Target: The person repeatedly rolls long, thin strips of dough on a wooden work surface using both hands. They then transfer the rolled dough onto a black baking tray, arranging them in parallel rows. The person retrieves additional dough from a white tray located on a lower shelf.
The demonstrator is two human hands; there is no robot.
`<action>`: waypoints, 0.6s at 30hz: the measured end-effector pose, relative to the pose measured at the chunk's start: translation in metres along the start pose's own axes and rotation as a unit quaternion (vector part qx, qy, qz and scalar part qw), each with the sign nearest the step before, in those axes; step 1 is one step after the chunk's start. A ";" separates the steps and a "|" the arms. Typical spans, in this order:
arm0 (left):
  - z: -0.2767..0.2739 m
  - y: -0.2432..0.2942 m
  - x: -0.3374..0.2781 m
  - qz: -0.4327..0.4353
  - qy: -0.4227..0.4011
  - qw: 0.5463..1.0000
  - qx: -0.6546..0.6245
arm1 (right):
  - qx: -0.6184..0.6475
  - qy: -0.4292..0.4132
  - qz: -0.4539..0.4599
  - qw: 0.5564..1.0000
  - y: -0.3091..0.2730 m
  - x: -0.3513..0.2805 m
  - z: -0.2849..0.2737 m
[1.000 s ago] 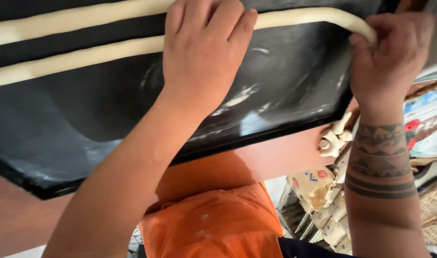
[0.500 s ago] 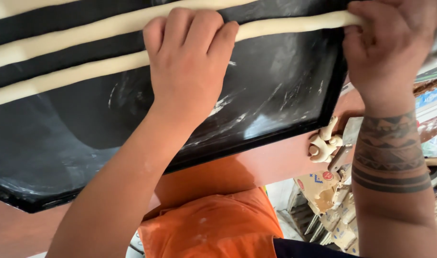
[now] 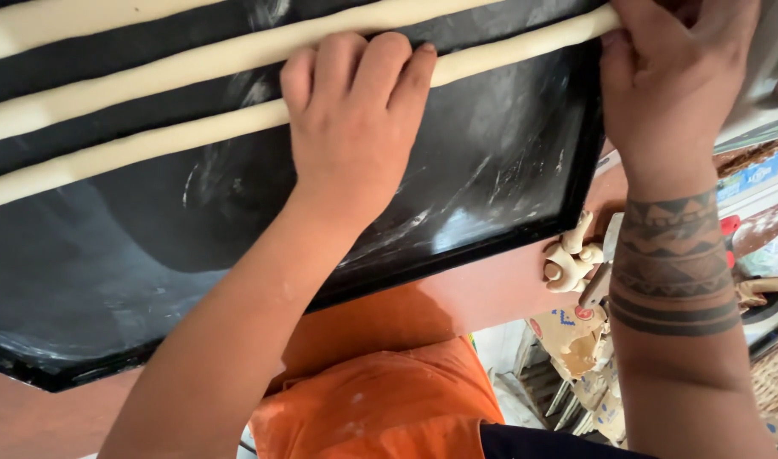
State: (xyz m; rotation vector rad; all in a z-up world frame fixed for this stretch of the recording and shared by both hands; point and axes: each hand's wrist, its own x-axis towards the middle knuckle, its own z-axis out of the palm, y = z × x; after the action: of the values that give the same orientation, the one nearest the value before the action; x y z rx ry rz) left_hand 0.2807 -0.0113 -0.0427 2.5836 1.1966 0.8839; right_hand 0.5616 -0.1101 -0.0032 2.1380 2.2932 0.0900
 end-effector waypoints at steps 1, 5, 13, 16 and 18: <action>-0.002 0.003 0.002 0.000 0.001 1.000 0.000 | 0.000 0.001 0.000 1.000 -0.009 0.003 -0.005; -0.013 0.011 -0.010 0.009 -0.070 0.997 0.010 | 0.061 0.019 0.042 0.997 -0.048 0.007 -0.014; -0.014 0.033 -0.021 0.017 -0.245 0.968 -0.051 | 0.128 -0.111 0.113 0.979 -0.105 -0.001 0.008; -0.044 0.025 -0.031 0.042 -0.205 0.978 -0.023 | 0.171 -0.070 0.073 0.980 -0.124 -0.004 0.005; -0.059 0.018 -0.051 -0.072 -0.227 0.971 -0.004 | 0.206 -0.100 0.003 0.974 -0.140 -0.007 0.012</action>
State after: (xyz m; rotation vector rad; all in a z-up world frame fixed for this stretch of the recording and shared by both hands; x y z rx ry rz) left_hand 0.2326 -0.0669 -0.0113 2.4604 1.2085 0.2427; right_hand 0.4235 -0.1260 -0.0217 2.1949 2.3440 -0.6245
